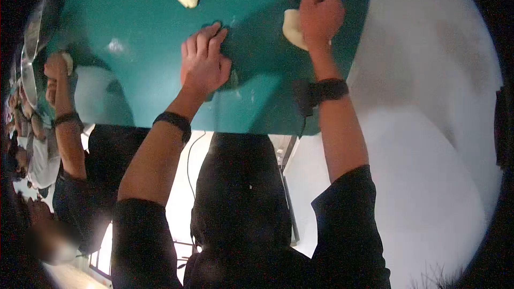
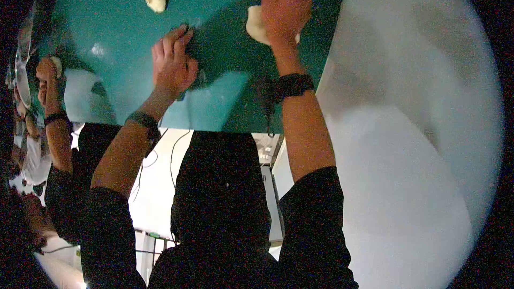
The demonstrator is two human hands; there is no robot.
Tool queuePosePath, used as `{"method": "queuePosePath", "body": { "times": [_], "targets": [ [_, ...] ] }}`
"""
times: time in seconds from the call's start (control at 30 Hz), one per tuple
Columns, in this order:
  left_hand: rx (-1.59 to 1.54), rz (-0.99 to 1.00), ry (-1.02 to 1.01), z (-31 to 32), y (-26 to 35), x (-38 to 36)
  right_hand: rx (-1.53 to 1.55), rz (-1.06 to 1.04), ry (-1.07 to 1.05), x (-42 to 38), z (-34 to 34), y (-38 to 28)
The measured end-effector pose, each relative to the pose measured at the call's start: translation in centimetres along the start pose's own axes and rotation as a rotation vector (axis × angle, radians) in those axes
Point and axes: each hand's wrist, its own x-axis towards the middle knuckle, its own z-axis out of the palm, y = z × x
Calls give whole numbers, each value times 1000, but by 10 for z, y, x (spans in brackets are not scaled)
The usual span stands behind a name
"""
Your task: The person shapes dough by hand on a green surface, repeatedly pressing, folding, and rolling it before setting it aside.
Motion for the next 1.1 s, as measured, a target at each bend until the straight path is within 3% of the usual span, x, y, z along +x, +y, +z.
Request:
{"method": "queuePosePath", "body": {
  "times": [0.27,0.37,0.4,0.63,0.73,0.83,0.97,1.1],
  "targets": [
    [-1,33,32,10,-3,-2,252,99,105,-93,-61,3],
    [-4,46,51,9,-3,1,248,420,-5,-116,-93,-6],
    [-2,47,48,7,-2,1,107,270,-11,-120,-99,11],
    [2,35,41,6,4,4,36,22,49,-84,-107,13],
    [22,46,38,7,5,2,120,46,-81,-72,-93,-4],
    [27,34,72,7,6,6,84,-75,43,-67,-49,-32],
    [0,4,30,2,11,8,38,-163,-37,-45,-11,-44],
    [-4,-31,25,2,14,14,41,-101,-150,-29,-5,-48]
  ]
}}
